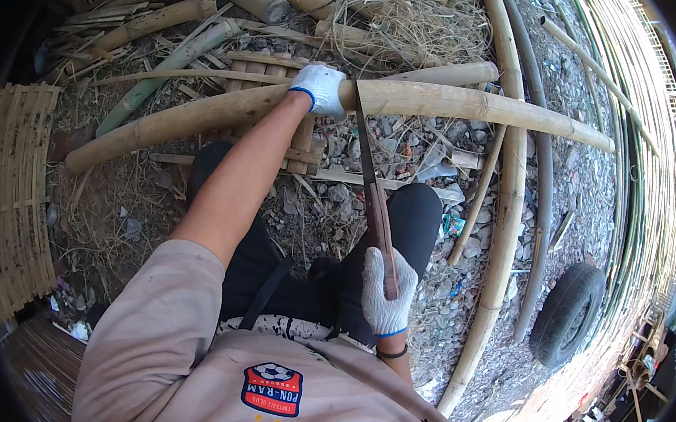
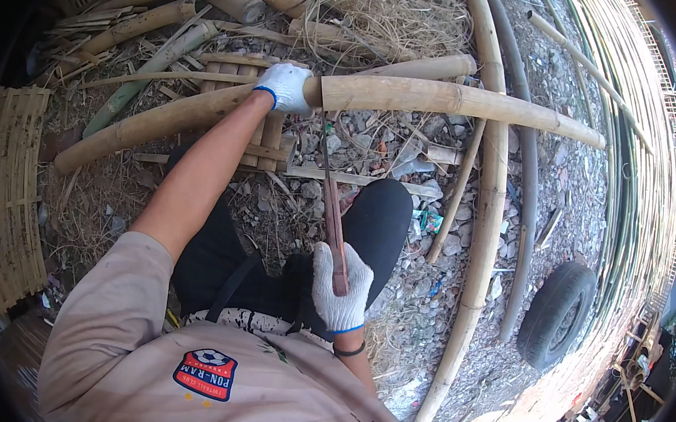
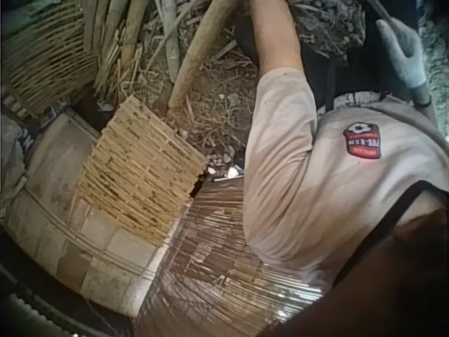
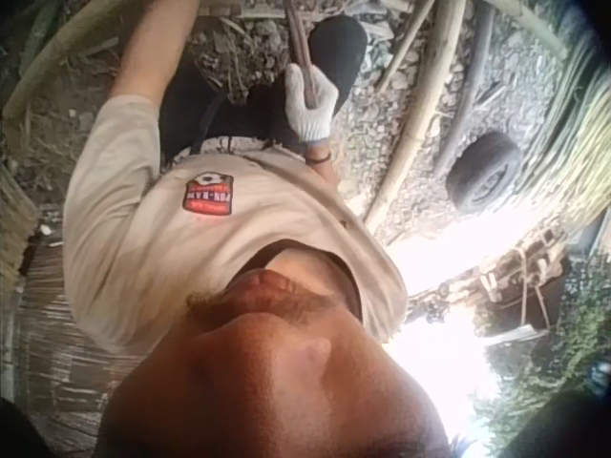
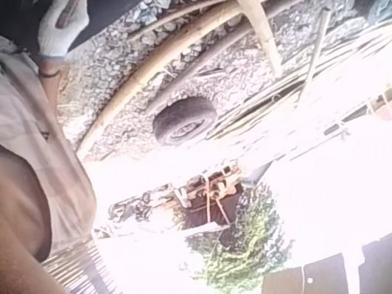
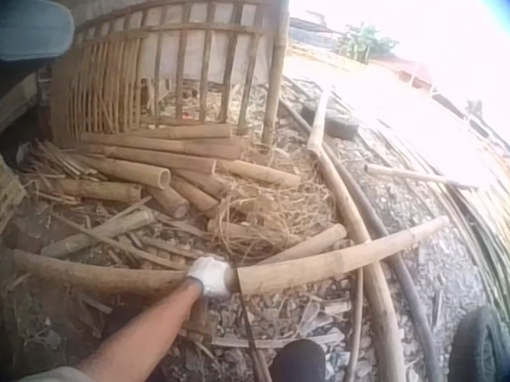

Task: The person is using a hand saw to cut a bamboo pole.

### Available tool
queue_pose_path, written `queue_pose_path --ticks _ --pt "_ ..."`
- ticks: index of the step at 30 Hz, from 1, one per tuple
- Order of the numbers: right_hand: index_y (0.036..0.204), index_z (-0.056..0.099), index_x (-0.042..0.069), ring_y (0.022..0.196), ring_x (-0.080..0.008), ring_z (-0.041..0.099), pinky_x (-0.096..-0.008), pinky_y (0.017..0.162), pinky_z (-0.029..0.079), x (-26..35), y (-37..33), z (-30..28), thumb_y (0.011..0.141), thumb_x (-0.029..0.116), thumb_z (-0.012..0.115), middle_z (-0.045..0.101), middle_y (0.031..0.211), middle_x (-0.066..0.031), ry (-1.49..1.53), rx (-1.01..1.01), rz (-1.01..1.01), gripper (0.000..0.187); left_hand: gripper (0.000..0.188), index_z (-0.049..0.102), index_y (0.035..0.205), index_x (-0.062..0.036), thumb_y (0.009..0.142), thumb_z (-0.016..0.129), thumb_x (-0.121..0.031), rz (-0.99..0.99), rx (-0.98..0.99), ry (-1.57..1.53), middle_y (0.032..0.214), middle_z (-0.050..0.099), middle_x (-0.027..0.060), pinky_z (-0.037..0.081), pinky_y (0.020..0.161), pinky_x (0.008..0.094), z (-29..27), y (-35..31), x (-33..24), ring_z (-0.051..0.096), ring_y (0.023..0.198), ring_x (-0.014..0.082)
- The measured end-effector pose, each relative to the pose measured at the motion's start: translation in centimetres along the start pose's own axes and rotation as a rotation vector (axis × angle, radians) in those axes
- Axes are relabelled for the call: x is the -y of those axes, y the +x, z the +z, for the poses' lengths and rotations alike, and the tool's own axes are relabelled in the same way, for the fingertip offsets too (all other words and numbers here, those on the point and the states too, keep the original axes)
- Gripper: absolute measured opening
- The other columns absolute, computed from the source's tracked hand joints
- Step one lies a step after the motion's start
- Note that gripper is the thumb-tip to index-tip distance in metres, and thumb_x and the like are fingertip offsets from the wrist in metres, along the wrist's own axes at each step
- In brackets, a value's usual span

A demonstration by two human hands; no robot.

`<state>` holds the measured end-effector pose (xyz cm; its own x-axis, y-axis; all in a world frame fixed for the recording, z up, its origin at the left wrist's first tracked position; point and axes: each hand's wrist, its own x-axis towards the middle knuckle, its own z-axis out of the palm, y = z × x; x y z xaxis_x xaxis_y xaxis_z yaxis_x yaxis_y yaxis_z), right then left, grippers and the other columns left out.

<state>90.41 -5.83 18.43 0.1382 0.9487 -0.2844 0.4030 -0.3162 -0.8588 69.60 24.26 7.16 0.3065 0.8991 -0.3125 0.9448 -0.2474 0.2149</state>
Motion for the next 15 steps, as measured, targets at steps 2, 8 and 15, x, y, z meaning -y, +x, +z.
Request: queue_pose_path --ticks 2,8,15 --pt "0.092 0.068 -0.002 0.062 -0.0083 0.05 -0.0297 0.057 0.045 -0.3 2.7 1.8 0.101 0.027 0.066 0.056 0.064 -0.0047 0.105 -0.031 -0.031 0.03 0.067 0.071 0.109 -0.0074 0.058 0.085 -0.049 0.033 -0.025 0.002 0.114 0.072 0.022 0.054 0.099 0.0447 0.3 -0.1 -0.3 0.068 0.108 0.0379" --pt "0.082 0.063 -0.004 0.056 -0.02 0.048 -0.0364 0.057 0.044 -0.7 19.6 7.0 0.102 0.031 0.063 0.059 0.065 -0.0141 0.07 -0.064 -0.236 0.04 0.068 0.071 0.112 -0.009 0.058 0.086 -0.048 0.025 -0.062 0.023 0.111 0.072 0.0217 0.054 0.099 0.0458 1.9 2.3 -1.7 0.069 0.108 0.037" --pt "0.101 0.071 -0.002 0.063 -0.01 0.053 -0.0316 0.062 0.049 -1.2 1.7 1.4 0.098 0.018 0.069 0.066 0.072 -0.0082 0.031 -0.04 -0.008 0.021 0.063 0.072 0.108 -0.0099 0.059 0.084 -0.047 0.011 0.029 -0.012 0.117 0.072 0.0177 0.054 0.099 0.0442 -0.3 0.7 0.1 0.068 0.11 0.0347"
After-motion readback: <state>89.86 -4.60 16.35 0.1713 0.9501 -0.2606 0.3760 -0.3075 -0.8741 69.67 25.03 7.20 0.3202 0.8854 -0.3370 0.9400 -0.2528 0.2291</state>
